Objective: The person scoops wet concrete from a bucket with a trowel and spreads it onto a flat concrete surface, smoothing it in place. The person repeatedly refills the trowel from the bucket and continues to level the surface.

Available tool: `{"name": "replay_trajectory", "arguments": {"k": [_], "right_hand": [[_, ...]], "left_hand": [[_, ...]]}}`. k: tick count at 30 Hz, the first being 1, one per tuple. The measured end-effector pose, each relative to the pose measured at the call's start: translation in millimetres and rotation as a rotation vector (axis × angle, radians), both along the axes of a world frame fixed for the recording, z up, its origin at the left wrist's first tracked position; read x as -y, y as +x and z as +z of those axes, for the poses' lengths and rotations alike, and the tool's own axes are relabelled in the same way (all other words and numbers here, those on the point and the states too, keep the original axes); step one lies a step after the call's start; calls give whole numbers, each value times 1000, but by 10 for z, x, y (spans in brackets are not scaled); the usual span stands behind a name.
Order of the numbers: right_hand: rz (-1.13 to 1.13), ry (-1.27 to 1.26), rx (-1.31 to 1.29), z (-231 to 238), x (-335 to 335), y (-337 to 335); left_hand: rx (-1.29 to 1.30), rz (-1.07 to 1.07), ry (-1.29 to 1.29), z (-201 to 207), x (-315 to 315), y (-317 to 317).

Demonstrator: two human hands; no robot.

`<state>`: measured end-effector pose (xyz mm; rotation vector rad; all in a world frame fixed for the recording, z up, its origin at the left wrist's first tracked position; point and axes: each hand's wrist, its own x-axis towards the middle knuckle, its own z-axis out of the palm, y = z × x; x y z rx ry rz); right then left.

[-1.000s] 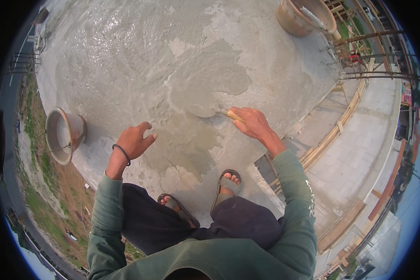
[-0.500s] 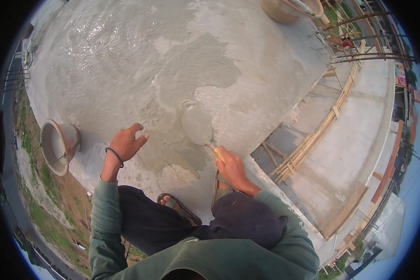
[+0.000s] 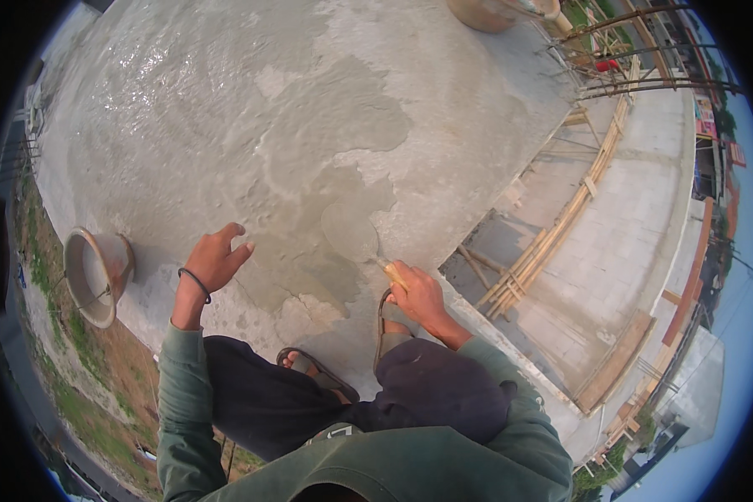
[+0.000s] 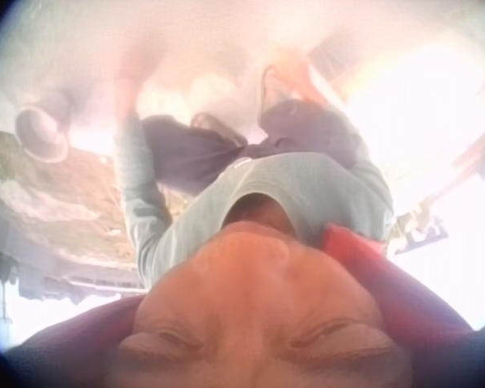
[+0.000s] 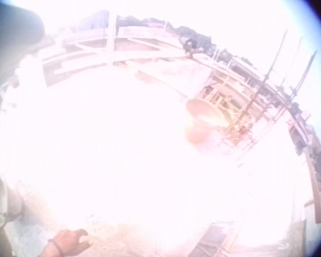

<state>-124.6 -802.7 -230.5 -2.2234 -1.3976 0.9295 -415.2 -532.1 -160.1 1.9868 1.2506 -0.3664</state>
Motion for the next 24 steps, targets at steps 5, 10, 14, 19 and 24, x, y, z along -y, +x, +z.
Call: {"name": "replay_trajectory", "arguments": {"k": [5, 10, 14, 19, 24], "right_hand": [[-92, 76, 18, -23, 43, 37], [-142, 99, 93, -54, -7, 214], [-191, 68, 137, -166, -223, 121], [124, 53, 74, -44, -336, -141], [157, 26, 219, 114, -696, 78]], "left_hand": [[64, -31, 73, -51, 35, 17], [72, -49, 90, -47, 8, 22], [27, -79, 52, -69, -3, 59], [115, -97, 111, -224, -88, 132], [279, 110, 176, -356, -260, 216]]}}
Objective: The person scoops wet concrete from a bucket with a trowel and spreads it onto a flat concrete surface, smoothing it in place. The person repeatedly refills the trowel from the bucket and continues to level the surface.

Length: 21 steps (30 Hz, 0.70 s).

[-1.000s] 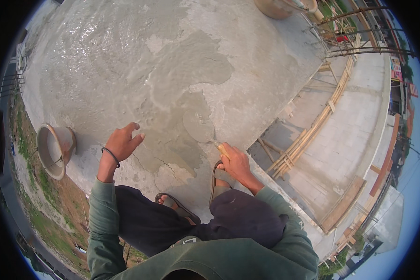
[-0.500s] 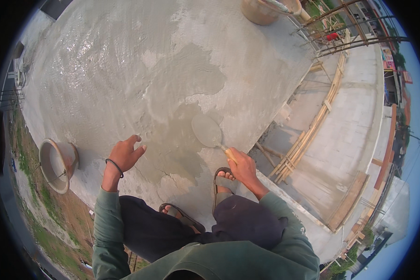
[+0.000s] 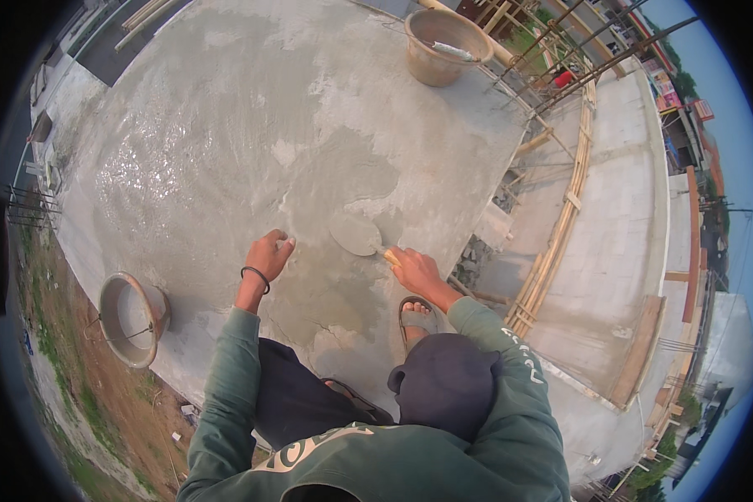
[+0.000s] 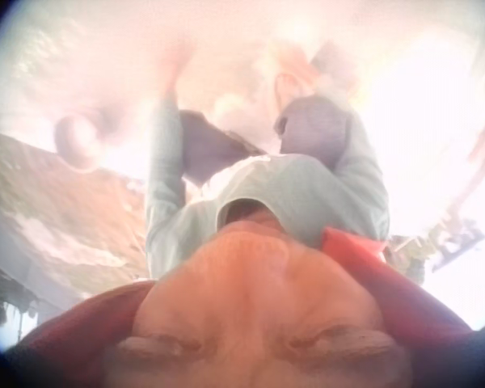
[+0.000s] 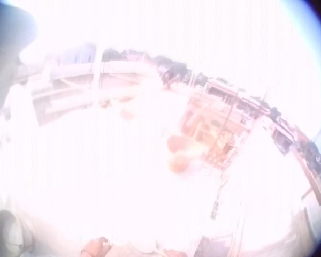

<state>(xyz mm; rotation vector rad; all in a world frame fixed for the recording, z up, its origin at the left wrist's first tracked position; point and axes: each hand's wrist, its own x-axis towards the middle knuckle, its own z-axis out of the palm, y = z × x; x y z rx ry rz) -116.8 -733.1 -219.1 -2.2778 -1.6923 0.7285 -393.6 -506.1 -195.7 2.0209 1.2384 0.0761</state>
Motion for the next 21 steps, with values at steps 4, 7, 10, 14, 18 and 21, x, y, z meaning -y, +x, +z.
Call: {"name": "replay_trajectory", "arguments": {"k": [4, 7, 10, 14, 18, 21], "right_hand": [[131, -18, 70, -116, -355, 404], [-81, 17, 136, -239, -460, 695], [-243, 63, 216, -303, -513, 991], [-304, 132, 154, -307, -781, 1167], [110, 130, -227, -241, -944, 947], [300, -161, -300, -205, -990, 903]], "left_hand": [[97, 78, 42, -82, -30, -59], [94, 144, 78, -93, -47, -200], [62, 183, 114, -60, -238, -148], [88, 177, 148, 13, -660, 471], [171, 143, 163, 95, -1085, 1443], [235, 73, 201, 198, -1340, 2050]]}}
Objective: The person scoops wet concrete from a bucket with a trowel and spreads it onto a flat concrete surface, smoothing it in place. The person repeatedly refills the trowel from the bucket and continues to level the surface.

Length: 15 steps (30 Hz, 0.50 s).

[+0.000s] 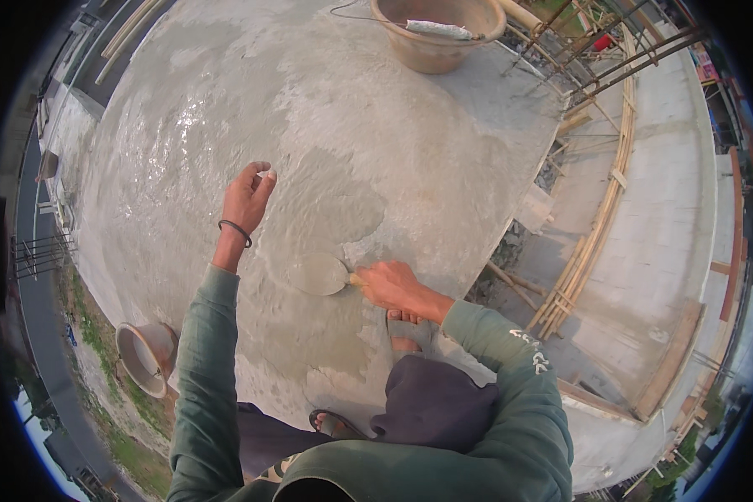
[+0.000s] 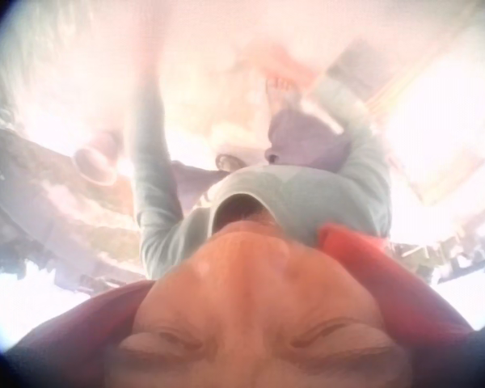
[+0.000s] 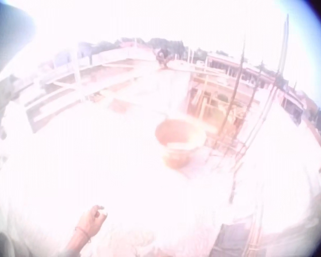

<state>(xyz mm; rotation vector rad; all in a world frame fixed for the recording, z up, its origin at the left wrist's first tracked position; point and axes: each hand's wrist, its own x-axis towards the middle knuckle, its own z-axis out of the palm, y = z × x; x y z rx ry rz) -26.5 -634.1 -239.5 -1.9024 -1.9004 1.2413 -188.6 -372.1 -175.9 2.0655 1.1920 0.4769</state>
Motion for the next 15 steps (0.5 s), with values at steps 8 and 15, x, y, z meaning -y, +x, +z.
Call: {"name": "replay_trajectory", "arguments": {"k": [8, 15], "right_hand": [[-115, 69, 50, 25, -31, 542], [-264, 159, 85, -20, 60, 777]], "left_hand": [[44, -100, -25, 114, -681, 1093], [148, 45, -593, 177, -1120, 2055]]}}
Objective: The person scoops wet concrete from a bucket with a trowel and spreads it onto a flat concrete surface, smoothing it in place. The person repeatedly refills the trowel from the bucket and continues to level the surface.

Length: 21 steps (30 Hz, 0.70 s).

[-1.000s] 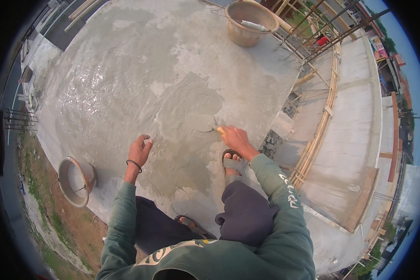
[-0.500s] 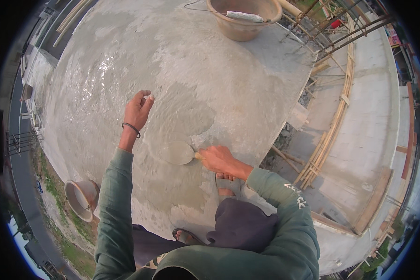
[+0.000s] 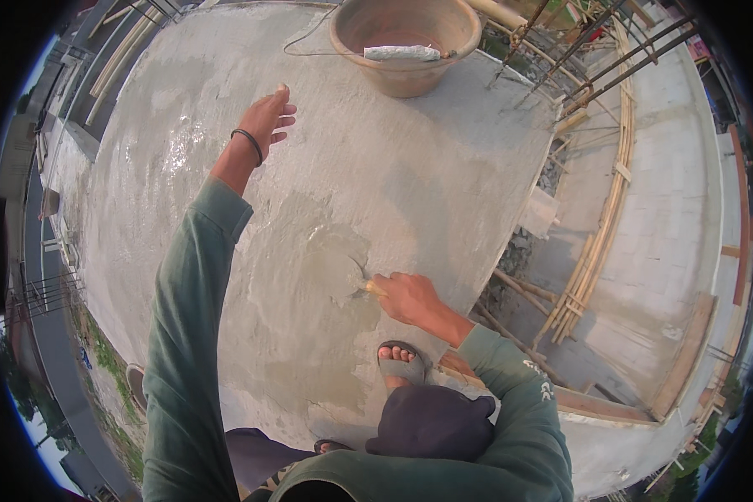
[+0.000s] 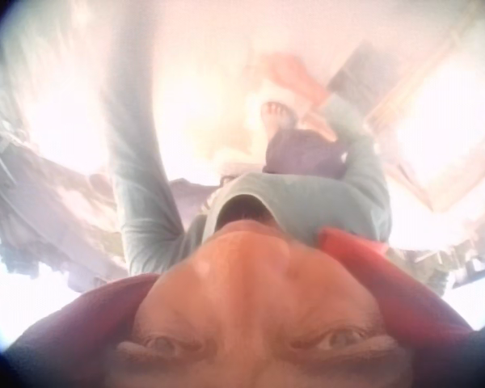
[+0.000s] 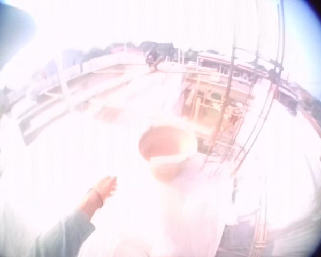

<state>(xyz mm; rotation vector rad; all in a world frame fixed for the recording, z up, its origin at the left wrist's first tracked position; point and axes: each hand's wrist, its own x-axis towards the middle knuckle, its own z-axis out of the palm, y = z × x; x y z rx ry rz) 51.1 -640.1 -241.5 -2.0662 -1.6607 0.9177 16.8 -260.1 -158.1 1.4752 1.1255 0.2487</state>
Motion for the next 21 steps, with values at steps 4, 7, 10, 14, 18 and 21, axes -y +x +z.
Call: {"name": "replay_trajectory", "arguments": {"k": [4, 7, 10, 14, 18, 21], "right_hand": [[-95, -12, -19, -70, 68, 40], [-252, 72, -5, -128, 127, 73], [-210, 118, -16, -162, 153, 88], [-419, 111, 83, -181, 172, -6], [-396, 59, 105, -193, 207, -90], [-263, 94, 62, -186, 200, -130]], "left_hand": [[171, 176, -145, 101, -162, 622], [384, 295, -153, 192, -295, 951], [901, 58, -353, 411, -461, 1116], [1032, -81, -214, 937, -498, 1078], [947, 132, -74, 1720, -322, 701], [965, -53, -88, 2217, 10, 19]]}}
